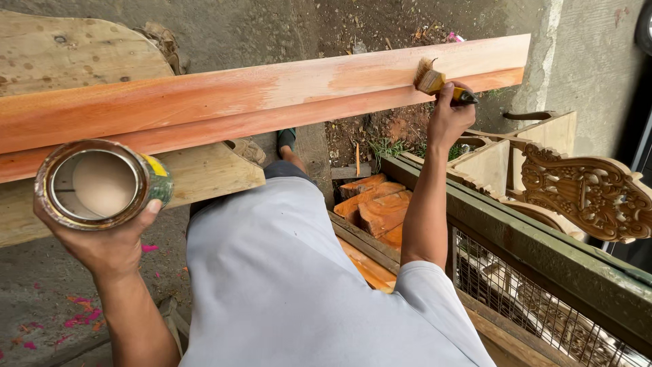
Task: The person applies a wood stain to long planks using a brush, repeatedly dipping the brush into a can and brushing along the grain. The person flips one plank to coat the other side and then sets the can and brush down.
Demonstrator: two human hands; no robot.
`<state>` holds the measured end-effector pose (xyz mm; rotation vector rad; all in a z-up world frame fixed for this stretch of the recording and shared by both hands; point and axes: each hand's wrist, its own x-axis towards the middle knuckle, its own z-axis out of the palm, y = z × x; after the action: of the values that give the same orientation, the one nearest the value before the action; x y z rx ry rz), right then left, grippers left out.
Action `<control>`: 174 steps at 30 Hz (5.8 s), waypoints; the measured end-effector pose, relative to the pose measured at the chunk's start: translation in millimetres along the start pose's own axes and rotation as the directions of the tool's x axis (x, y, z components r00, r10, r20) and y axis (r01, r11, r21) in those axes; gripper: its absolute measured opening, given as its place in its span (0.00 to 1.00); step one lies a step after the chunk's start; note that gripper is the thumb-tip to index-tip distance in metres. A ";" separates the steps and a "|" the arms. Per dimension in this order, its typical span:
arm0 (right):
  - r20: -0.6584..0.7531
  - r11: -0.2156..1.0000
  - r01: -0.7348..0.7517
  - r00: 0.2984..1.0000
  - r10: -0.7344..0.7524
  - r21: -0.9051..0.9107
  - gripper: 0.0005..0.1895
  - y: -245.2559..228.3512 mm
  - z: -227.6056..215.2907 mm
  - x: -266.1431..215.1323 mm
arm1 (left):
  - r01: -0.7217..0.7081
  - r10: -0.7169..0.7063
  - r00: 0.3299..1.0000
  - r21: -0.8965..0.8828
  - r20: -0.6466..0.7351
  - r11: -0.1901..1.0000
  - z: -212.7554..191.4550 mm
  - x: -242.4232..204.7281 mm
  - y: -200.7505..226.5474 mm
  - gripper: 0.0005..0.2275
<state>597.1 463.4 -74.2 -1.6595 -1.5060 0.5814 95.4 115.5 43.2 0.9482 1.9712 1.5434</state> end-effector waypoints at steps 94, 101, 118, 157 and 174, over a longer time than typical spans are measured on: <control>0.427 0.903 0.428 0.823 -0.375 -0.032 0.09 -143.8 146.1 -82.7 | -0.023 0.024 0.999 0.048 -0.022 0.999 31.6 -16.7 4.6 0.46; 0.675 0.829 0.335 0.481 -0.560 0.449 0.09 -279.8 228.0 -189.0 | -0.005 0.006 0.998 0.022 -0.058 1.000 21.3 -24.9 -4.1 0.46; 0.752 0.878 0.208 0.455 -0.478 0.432 0.07 -380.1 79.1 -152.7 | -0.091 0.104 0.994 0.266 -0.035 0.960 23.6 -27.6 -22.8 0.53; 0.818 0.943 -0.027 0.506 -0.273 0.332 0.10 -311.7 34.1 -114.7 | -0.214 0.164 0.967 0.277 0.192 0.937 64.6 -11.2 3.3 0.54; 0.014 0.978 -0.153 0.988 0.152 0.139 0.14 23.2 -20.5 45.2 | -0.073 0.054 0.971 0.072 0.234 0.995 95.7 7.5 47.4 0.46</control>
<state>635.3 502.7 -73.1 -1.6745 -1.3163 0.7553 170.3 189.2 63.9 1.1782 1.8642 1.3273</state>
